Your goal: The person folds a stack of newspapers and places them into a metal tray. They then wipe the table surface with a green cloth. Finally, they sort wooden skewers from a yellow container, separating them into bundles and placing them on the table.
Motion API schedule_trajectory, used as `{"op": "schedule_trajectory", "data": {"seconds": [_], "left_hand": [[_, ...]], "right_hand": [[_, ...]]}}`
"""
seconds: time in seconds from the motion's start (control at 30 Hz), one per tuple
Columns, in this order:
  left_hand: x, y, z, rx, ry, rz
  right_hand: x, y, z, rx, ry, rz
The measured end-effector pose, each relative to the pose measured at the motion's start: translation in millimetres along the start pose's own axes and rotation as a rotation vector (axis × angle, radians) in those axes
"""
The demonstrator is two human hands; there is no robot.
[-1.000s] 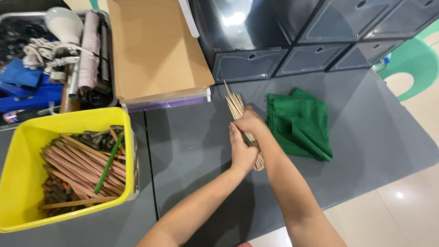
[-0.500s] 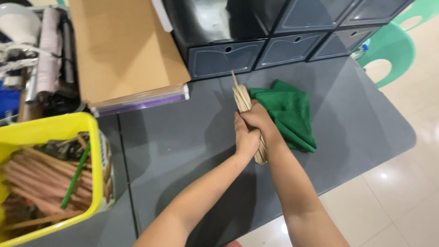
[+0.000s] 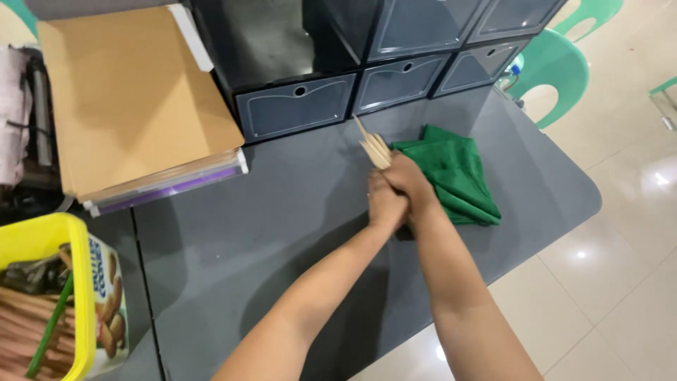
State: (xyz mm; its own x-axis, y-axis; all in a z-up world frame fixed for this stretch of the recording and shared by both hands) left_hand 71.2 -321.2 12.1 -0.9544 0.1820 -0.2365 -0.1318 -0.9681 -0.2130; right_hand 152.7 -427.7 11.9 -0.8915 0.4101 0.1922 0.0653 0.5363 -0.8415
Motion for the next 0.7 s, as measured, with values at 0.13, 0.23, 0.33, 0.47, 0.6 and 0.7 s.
{"op": "schedule_trajectory", "data": {"seconds": [0.13,0.23,0.33,0.47,0.6,0.7], "left_hand": [[-14,7,-51,0.019,0.084,0.191],[-18,-3,-52,-0.076,0.088,0.186],[-15,-6,-45,-0.103,0.051,0.137],[-6,7,-37,0.04,0.128,0.197],[-3,22,-49,0.121,0.188,0.268],[-1,24,-47,0.051,0.234,0.293]], "right_hand": [[7,9,-25,-0.069,-0.003,-0.05],[15,7,-38,0.048,0.057,-0.028],[25,1,-44,0.192,0.133,0.004],[25,-7,-36,0.177,0.174,0.04],[-18,3,7,0.026,0.081,0.057],[-38,7,36,-0.115,-0.095,0.129]]}}
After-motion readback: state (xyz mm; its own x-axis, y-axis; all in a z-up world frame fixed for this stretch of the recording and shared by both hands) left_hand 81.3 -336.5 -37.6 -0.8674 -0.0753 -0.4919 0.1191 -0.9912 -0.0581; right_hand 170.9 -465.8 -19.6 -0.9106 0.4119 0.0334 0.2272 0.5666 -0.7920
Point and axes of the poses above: each hand's wrist, its own x-axis away from the middle knuckle, its own y-axis out of the palm, z = x × y, the point moved 1 cm from there along -x, towards the middle knuckle, and after that the axes turned 14 degrees about y, right-handed, at the moved point
